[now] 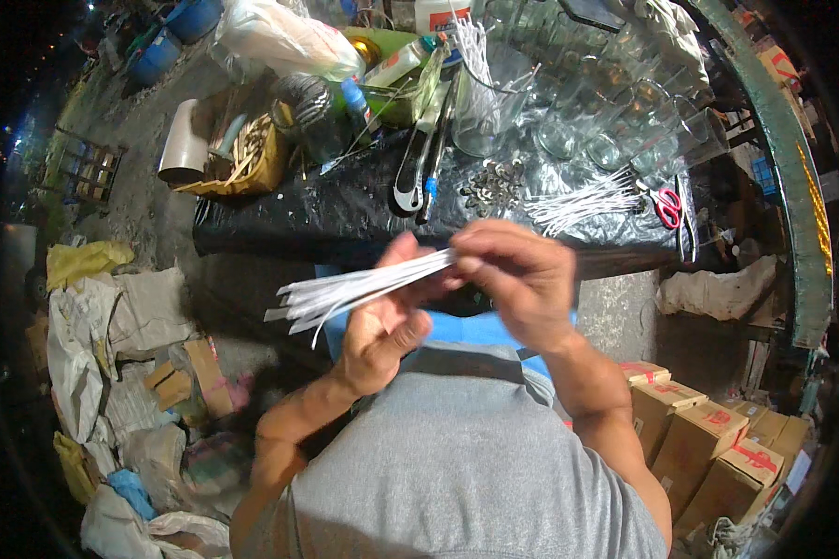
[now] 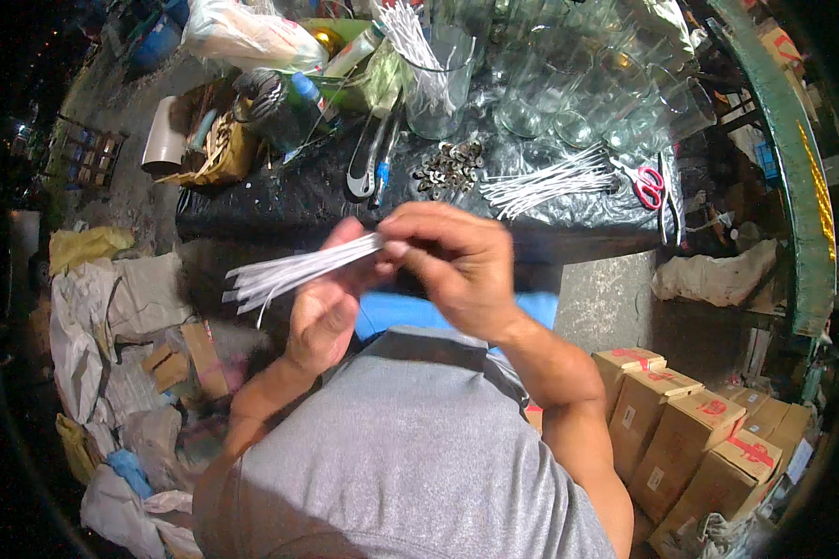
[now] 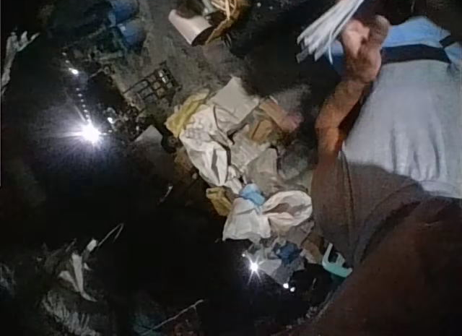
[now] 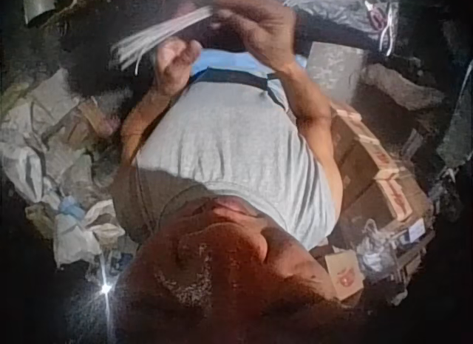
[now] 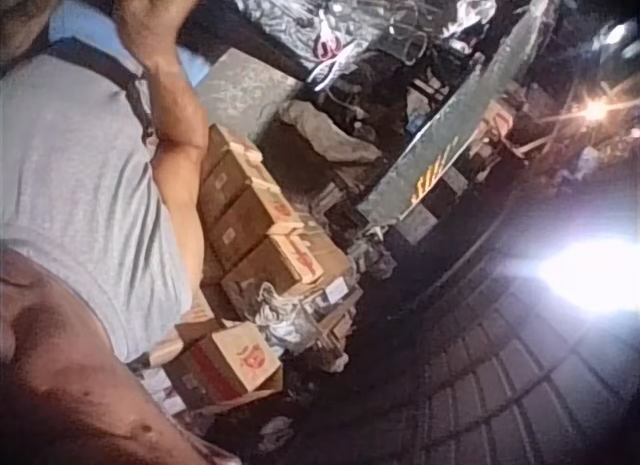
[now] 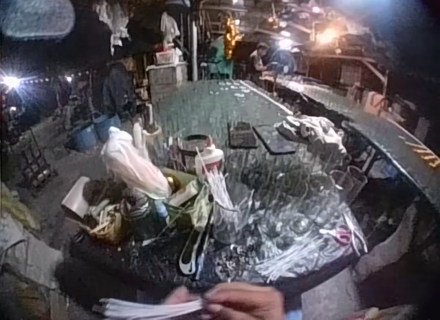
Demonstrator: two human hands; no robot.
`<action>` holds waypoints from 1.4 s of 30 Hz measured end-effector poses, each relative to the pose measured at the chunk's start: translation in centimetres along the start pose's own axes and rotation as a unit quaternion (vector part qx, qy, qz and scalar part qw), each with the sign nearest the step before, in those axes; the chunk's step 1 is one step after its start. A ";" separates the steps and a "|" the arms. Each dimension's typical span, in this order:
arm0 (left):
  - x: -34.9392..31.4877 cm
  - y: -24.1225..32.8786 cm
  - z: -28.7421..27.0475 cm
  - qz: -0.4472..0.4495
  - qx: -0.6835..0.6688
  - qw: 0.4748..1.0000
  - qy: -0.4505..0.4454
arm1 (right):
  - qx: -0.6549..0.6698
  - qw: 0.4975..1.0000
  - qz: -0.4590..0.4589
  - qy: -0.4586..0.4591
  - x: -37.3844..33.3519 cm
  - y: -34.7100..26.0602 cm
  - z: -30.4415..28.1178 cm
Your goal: The person repeatedly picks small metal rings from a table, threads them onto thin white wires held in the left hand, and uses pliers to crimp or secure the rings onto the wires. The process is repeated for multiple wires.
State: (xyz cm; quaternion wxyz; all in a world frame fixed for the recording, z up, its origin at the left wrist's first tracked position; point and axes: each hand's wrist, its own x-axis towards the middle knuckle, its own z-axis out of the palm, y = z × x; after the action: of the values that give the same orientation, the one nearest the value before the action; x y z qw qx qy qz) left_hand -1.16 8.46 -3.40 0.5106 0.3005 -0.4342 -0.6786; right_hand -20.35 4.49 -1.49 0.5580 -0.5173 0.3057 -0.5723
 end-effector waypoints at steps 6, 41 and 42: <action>-0.6 6.3 -0.7 0.330 0.425 0.831 -0.142 | -0.309 0.941 -0.098 -0.102 2.1 -4.4 -2.4; 5.6 4.4 -7.5 0.194 0.548 0.787 0.206 | -0.664 0.696 -0.255 -0.100 14.6 1.3 2.9; 5.4 4.6 -7.7 0.187 0.549 0.786 0.215 | -0.663 0.708 -0.211 -0.122 14.3 1.3 3.0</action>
State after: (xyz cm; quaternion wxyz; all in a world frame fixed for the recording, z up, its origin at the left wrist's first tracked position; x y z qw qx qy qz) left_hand 5.80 0.71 -2.49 0.4563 0.5812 -0.6601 -0.1352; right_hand -14.89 -8.72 1.75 -0.0315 -0.8702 0.4189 -0.2574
